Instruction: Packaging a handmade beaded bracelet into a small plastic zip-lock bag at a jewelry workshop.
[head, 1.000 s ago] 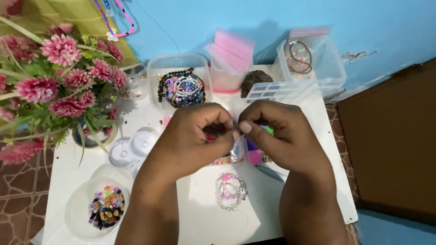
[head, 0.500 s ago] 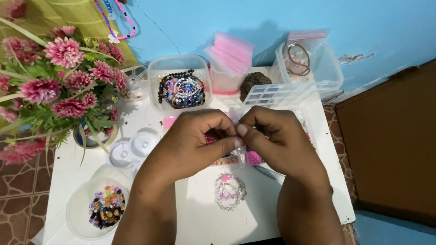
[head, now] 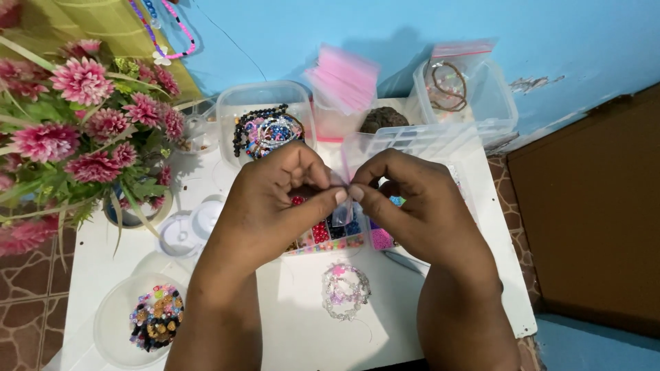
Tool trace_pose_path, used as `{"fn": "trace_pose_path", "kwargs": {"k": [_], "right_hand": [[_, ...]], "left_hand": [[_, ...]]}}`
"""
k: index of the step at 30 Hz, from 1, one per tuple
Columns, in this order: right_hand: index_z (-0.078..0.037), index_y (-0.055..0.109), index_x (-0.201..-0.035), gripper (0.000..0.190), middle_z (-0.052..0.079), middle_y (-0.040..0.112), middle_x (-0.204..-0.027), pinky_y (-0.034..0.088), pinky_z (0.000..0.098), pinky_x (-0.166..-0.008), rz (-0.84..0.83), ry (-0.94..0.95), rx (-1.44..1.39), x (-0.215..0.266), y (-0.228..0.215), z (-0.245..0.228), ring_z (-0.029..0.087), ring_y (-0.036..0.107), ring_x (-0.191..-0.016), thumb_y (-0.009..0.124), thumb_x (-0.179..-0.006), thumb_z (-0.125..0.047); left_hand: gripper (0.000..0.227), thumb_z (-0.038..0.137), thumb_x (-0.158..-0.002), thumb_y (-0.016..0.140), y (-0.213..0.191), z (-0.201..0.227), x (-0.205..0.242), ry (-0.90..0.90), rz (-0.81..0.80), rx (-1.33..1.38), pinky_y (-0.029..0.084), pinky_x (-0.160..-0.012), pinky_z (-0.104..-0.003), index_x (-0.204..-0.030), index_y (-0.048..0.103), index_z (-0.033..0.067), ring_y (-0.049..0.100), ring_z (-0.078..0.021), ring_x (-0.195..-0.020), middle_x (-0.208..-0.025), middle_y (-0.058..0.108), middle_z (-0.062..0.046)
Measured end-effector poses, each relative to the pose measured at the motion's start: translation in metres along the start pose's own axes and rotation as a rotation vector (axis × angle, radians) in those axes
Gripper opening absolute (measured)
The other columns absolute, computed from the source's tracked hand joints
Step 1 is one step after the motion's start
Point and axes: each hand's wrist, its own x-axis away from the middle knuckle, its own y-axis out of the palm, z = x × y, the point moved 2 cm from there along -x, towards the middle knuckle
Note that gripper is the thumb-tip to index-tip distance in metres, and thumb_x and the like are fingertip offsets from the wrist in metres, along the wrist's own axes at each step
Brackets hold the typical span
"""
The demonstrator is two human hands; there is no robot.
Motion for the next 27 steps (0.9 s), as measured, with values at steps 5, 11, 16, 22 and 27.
{"fn": "trace_pose_path", "kwargs": {"k": [5,11,16,22,27], "right_hand": [[-0.008,0.067,-0.091,0.010,-0.001,0.065,-0.075,0.047,0.0229,-0.058,0.033,0.028,-0.022,-0.001,0.002,-0.003,0.008,0.057,-0.067,0.068,-0.097,-0.017],[-0.008,0.066,-0.087,0.012,-0.002,0.066,-0.077,0.049,0.0217,-0.058,0.065,0.068,-0.009,-0.003,0.007,0.001,0.006,0.056,-0.069,0.074,-0.093,-0.016],[-0.008,0.063,-0.084,0.016,-0.003,0.056,-0.066,0.039,0.0221,-0.049,0.037,0.114,-0.047,-0.002,0.005,0.001,0.006,0.046,-0.058,0.066,-0.098,-0.014],[-0.009,0.059,-0.089,0.019,-0.003,0.049,-0.065,0.037,0.0247,-0.051,-0.058,0.119,-0.151,-0.001,0.002,0.002,0.008,0.042,-0.057,0.058,-0.104,-0.020],[-0.008,0.055,-0.092,0.020,0.004,0.061,-0.077,0.052,0.0268,-0.062,-0.104,0.053,-0.238,-0.001,0.001,0.000,0.013,0.064,-0.067,0.052,-0.106,-0.022]], "left_hand": [[0.030,0.006,-0.083,0.081,0.005,-0.004,0.000,0.032,0.057,0.011,0.055,-0.072,-0.022,-0.080,0.053,0.0136,0.071,-0.0073,-0.082,-0.083,0.073,-0.001],[0.024,0.015,-0.079,0.077,0.010,0.001,-0.003,-0.041,0.049,-0.234,0.052,-0.060,-0.027,-0.078,0.053,0.0153,0.066,-0.0089,-0.072,-0.084,0.075,0.004],[0.027,0.015,-0.084,0.082,0.006,0.001,-0.003,-0.158,0.008,-0.139,0.050,-0.059,-0.024,-0.076,0.056,0.0142,0.062,-0.0052,-0.068,-0.081,0.075,0.003],[0.027,0.003,-0.086,0.082,0.004,-0.015,-0.004,0.008,-0.075,0.224,0.048,-0.066,-0.021,-0.087,0.057,0.0119,0.060,-0.0056,-0.073,-0.078,0.063,0.002],[0.025,0.004,-0.086,0.079,0.000,-0.018,-0.005,0.092,-0.103,0.352,0.055,-0.078,-0.024,-0.101,0.060,0.0093,0.066,-0.0116,-0.084,-0.089,0.066,-0.004]]}}
